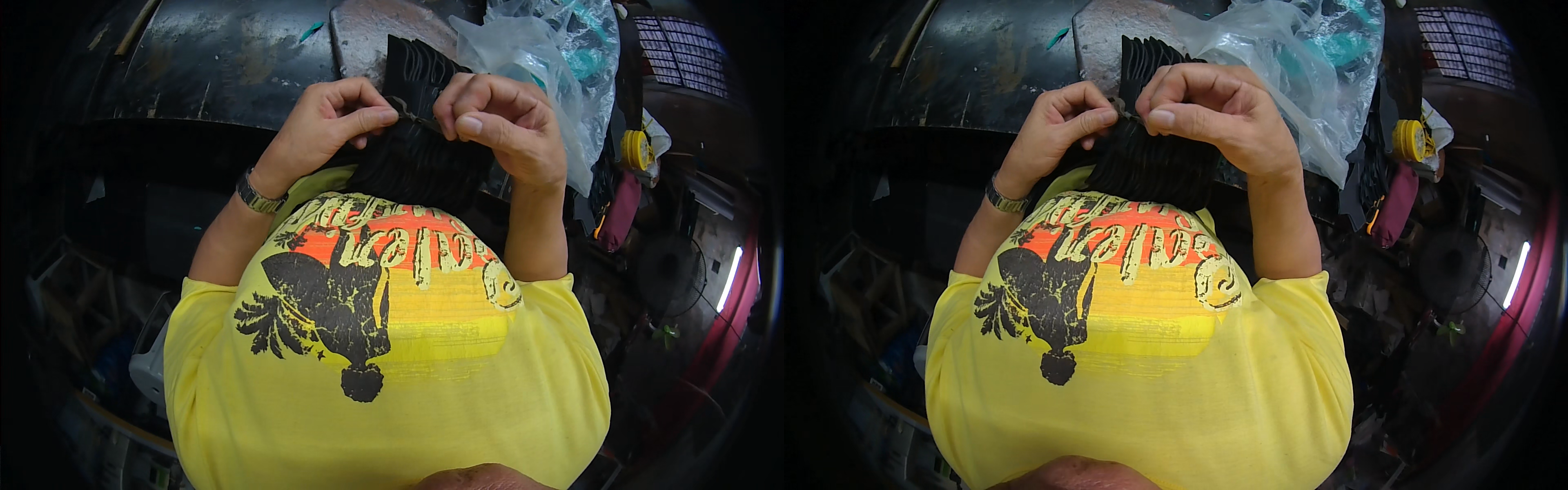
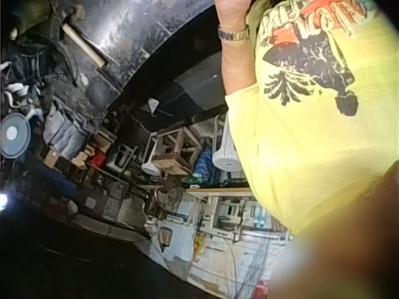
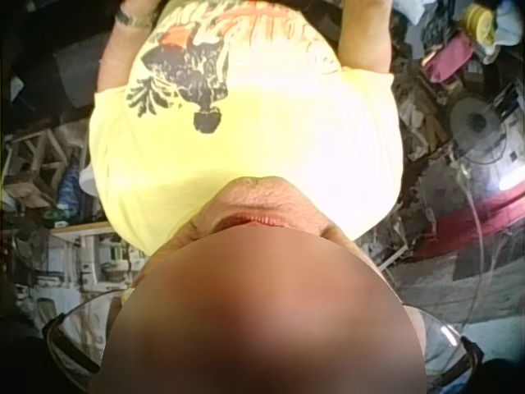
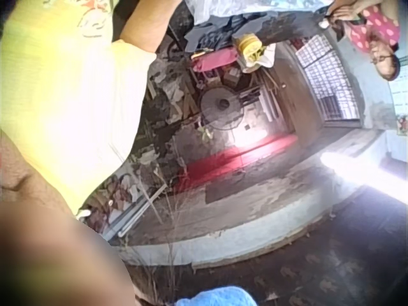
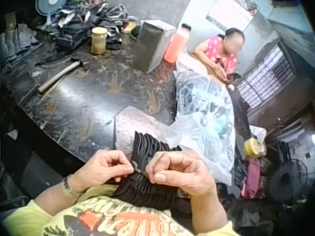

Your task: The person assembles small black rubber pieces by hand, then uses a yellow container to apply a substance to the pieces. They handle teal rubber pieces and continue assembling them on a cluttered workbench.

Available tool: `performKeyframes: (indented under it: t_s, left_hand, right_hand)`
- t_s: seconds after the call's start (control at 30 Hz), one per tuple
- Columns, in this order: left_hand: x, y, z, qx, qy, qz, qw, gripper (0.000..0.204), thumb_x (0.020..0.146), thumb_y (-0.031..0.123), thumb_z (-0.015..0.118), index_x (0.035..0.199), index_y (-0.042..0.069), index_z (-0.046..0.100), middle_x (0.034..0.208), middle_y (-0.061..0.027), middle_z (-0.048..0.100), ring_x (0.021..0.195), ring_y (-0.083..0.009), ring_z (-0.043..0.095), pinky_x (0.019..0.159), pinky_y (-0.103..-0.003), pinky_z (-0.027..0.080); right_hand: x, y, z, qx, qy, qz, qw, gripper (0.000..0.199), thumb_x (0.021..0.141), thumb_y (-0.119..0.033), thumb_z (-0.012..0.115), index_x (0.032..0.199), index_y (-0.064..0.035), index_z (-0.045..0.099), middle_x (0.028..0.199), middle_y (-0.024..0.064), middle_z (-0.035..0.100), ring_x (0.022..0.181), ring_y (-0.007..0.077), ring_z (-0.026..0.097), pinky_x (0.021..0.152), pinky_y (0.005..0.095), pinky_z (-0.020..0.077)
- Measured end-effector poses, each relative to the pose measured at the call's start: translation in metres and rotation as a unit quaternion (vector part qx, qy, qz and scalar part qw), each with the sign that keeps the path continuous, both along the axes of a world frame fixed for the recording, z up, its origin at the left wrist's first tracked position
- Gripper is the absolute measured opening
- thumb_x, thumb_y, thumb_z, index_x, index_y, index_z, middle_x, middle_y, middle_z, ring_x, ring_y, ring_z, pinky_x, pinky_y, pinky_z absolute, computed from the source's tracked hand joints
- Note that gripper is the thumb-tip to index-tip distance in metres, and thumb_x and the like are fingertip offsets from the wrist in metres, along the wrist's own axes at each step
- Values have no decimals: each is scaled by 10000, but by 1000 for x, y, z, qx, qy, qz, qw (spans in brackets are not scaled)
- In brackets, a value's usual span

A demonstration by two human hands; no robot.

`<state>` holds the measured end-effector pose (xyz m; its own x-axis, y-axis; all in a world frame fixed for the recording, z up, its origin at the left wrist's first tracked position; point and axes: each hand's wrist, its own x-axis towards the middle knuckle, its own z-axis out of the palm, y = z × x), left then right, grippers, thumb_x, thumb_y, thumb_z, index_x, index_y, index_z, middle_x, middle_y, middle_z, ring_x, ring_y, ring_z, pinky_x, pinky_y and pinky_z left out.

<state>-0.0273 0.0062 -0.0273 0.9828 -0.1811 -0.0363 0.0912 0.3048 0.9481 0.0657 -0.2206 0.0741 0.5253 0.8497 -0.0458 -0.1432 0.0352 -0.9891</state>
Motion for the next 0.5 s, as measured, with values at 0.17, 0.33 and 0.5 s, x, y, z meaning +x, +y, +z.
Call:
performKeyframes:
  t_s: [0.17,0.33,0.5]
  left_hand:
    - [7,0,-5,67,6,41,997,149,949,188,736,961,39,730,839,17,692,700,-28,578,601,-195,473]
    - [1,2,1,128,22,39,991,208,962,184,714,1057,0,706,913,-3,703,797,-55,611,698,-219,500]
    - [-20,-4,11,63,41,-5,997,586,969,118,694,1495,7,461,1392,-85,575,1194,-152,571,1007,-298,489]
  right_hand:
    - [3,5,1,21,-24,35,999,117,938,-72,703,868,0,642,948,63,668,860,110,606,775,244,484]
    - [-27,-2,7,-58,-351,-86,930,141,841,-51,776,876,8,653,928,108,653,824,193,623,726,298,488]
    - [-71,-38,2,-160,-485,-279,813,183,780,-60,815,857,4,662,924,127,656,808,243,621,707,342,482]
